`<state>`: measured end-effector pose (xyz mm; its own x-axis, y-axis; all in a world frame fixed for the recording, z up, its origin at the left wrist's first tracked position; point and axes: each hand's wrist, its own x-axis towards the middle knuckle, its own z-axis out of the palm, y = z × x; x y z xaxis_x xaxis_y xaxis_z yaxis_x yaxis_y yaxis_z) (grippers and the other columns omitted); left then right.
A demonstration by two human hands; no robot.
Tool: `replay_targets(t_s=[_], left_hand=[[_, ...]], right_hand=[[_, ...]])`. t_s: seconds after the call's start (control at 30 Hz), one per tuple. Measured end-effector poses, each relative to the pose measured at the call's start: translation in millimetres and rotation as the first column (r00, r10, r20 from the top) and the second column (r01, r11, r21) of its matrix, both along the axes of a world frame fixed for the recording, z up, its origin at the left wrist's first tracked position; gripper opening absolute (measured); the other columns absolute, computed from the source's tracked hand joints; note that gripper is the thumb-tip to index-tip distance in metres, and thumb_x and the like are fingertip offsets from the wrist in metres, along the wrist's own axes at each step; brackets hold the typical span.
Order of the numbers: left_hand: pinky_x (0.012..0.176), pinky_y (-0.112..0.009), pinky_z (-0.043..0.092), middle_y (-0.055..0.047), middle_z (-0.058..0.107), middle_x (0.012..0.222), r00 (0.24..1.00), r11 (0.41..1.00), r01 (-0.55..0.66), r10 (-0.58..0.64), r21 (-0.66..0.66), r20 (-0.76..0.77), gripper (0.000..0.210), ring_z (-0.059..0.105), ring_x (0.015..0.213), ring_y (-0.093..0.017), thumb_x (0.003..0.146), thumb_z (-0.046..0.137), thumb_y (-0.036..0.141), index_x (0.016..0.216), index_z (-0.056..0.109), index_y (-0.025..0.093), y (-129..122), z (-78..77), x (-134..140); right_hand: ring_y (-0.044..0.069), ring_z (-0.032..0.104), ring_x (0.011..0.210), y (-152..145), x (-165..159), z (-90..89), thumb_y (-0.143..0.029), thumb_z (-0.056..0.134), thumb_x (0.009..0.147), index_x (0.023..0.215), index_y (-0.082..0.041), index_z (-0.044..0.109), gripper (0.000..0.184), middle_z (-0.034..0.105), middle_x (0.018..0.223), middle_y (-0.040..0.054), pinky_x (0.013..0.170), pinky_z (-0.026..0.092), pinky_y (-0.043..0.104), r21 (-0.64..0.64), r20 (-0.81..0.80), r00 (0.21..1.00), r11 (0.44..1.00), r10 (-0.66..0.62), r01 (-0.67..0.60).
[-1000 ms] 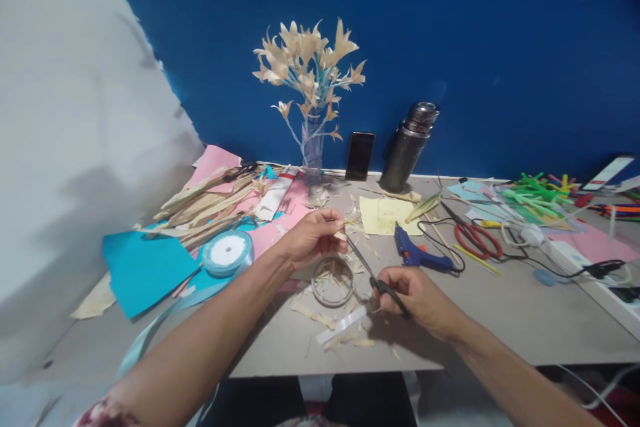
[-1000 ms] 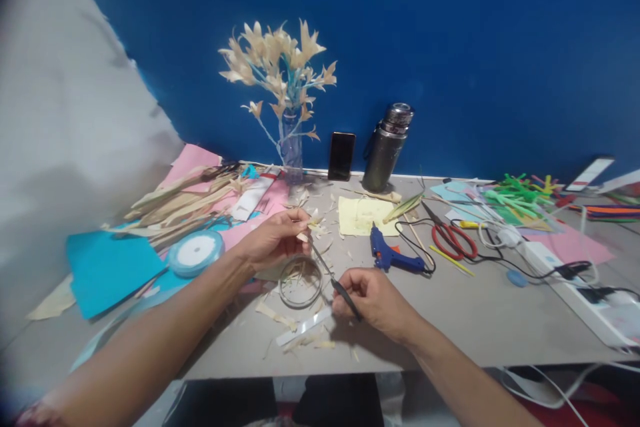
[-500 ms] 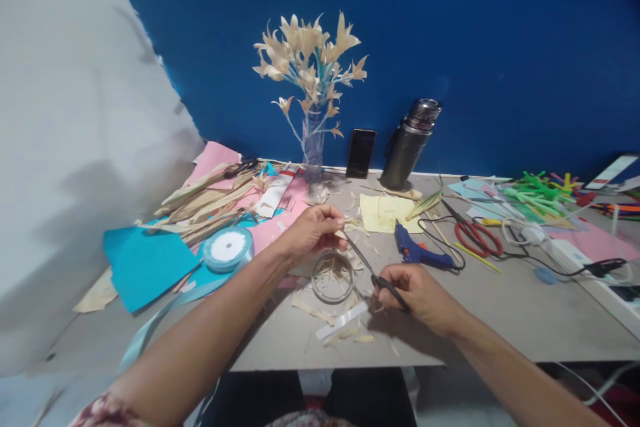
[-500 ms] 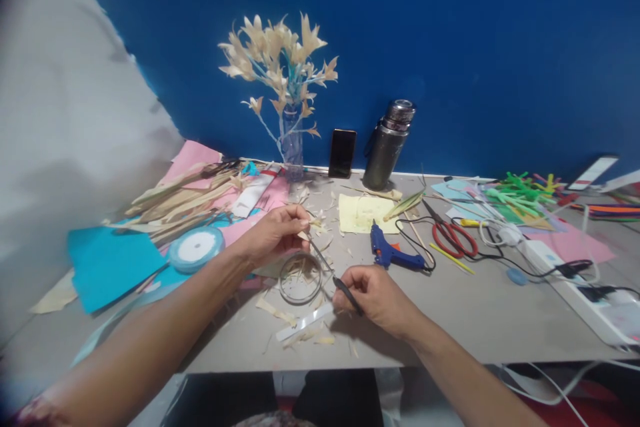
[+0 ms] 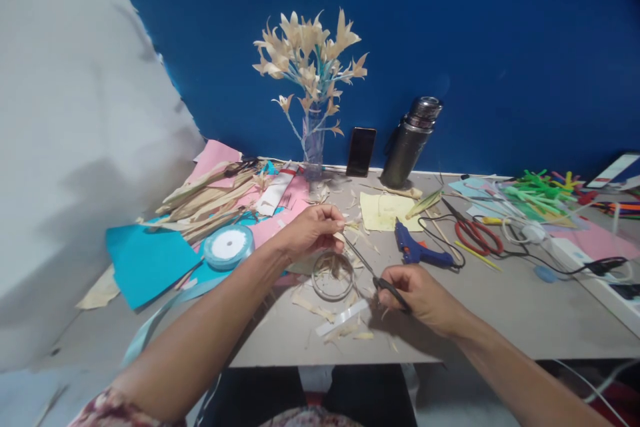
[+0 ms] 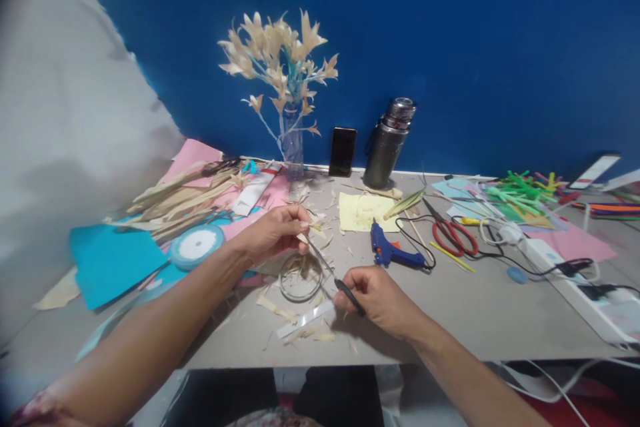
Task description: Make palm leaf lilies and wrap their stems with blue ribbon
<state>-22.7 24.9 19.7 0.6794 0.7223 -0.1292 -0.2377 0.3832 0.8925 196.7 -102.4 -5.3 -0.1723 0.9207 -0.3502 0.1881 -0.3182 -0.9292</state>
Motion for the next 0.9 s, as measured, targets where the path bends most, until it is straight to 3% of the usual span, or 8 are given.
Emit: replay_targets(t_s=[0.1,0.17,0.3,0.5,0.6,0.77,0.83,0.9], left_hand=[[0.055,-0.025,0.053,0.003,0.059,0.062,0.996,0.996,-0.085,0.085,-0.023,0.010,0.033,0.062,0.050,-0.011,0.066,0.087,0.024,0.078,0.058,0.015,1,-0.4,1],[0.053,-0.024,0.052,0.004,0.058,0.060,0.987,0.987,-0.157,0.158,-0.034,0.012,0.031,0.061,0.049,-0.010,0.066,0.086,0.022,0.077,0.058,0.015,2,-0.5,2],[0.046,-0.020,0.047,0.004,0.057,0.057,0.969,0.969,-0.246,0.246,-0.028,0.010,0.026,0.056,0.045,-0.009,0.068,0.083,0.020,0.077,0.058,0.016,3,-0.8,4],[0.042,-0.016,0.041,0.002,0.061,0.059,0.928,0.927,-0.373,0.373,0.040,0.012,0.026,0.057,0.047,-0.009,0.069,0.082,0.021,0.079,0.059,0.015,4,-0.7,2],[0.043,-0.016,0.041,0.001,0.063,0.060,0.914,0.913,-0.406,0.406,0.034,0.001,0.027,0.058,0.048,-0.008,0.068,0.083,0.022,0.079,0.059,0.015,4,-1.4,3],[0.044,-0.020,0.045,0.002,0.062,0.053,0.928,0.928,-0.373,0.372,-0.018,-0.031,0.025,0.052,0.040,-0.009,0.070,0.080,0.023,0.079,0.057,0.016,0,-5.8,8],[0.043,-0.019,0.043,0.001,0.062,0.052,0.923,0.924,-0.382,0.382,-0.001,-0.034,0.023,0.051,0.039,-0.008,0.071,0.078,0.022,0.078,0.057,0.016,-2,-7.7,11],[0.042,-0.018,0.040,0.000,0.061,0.051,0.918,0.919,-0.395,0.395,0.010,-0.045,0.020,0.052,0.041,-0.009,0.071,0.076,0.020,0.076,0.057,0.015,-3,-9.0,14]], right_hand=[[0.012,0.047,0.057,-1,0,1.5,-0.046,0.075,0.072,0.064,-0.018,0.057,0.035,0.059,0.062,-0.0009,0.054,0.035,0.025,0.047,0.120,0.993,0.999,0.016,-0.022],[0.012,0.045,0.058,0,-1,3.4,-0.043,0.071,0.076,0.062,-0.019,0.054,0.032,0.057,0.061,-0.0011,0.054,0.031,0.026,0.157,0.355,0.935,0.984,0.020,-0.081],[0.014,0.042,0.061,7,-9,5.8,-0.025,0.067,0.077,0.065,-0.020,0.049,0.022,0.054,0.065,-0.0010,0.058,0.025,0.027,0.315,0.767,0.636,0.913,-0.084,-0.259],[0.013,0.052,0.065,21,-18,3.9,-0.023,0.067,0.080,0.082,-0.017,0.058,0.011,0.060,0.092,0.0061,0.060,0.028,0.026,0.263,0.876,0.480,0.882,-0.049,-0.391],[0.014,0.055,0.066,31,-17,7.6,-0.021,0.069,0.078,0.076,-0.017,0.058,0.012,0.062,0.087,0.0054,0.057,0.026,0.025,0.184,0.884,0.465,0.883,0.043,-0.433],[0.014,0.059,0.056,47,-8,24.2,-0.019,0.070,0.076,0.080,-0.018,0.062,0.009,0.064,0.064,-0.0009,0.053,0.029,0.024,-0.101,0.740,0.566,0.892,0.364,-0.441],[0.015,0.062,0.061,50,-10,30.1,-0.020,0.067,0.082,0.083,-0.019,0.064,0.003,0.068,0.069,0.0003,0.056,0.032,0.024,0.002,0.794,0.546,0.897,0.268,-0.442],[0.017,0.063,0.073,51,-18,33.3,-0.021,0.060,0.091,0.085,-0.018,0.066,0.009,0.070,0.081,0.0035,0.062,0.034,0.026,0.299,0.878,0.475,0.849,-0.065,-0.437]])
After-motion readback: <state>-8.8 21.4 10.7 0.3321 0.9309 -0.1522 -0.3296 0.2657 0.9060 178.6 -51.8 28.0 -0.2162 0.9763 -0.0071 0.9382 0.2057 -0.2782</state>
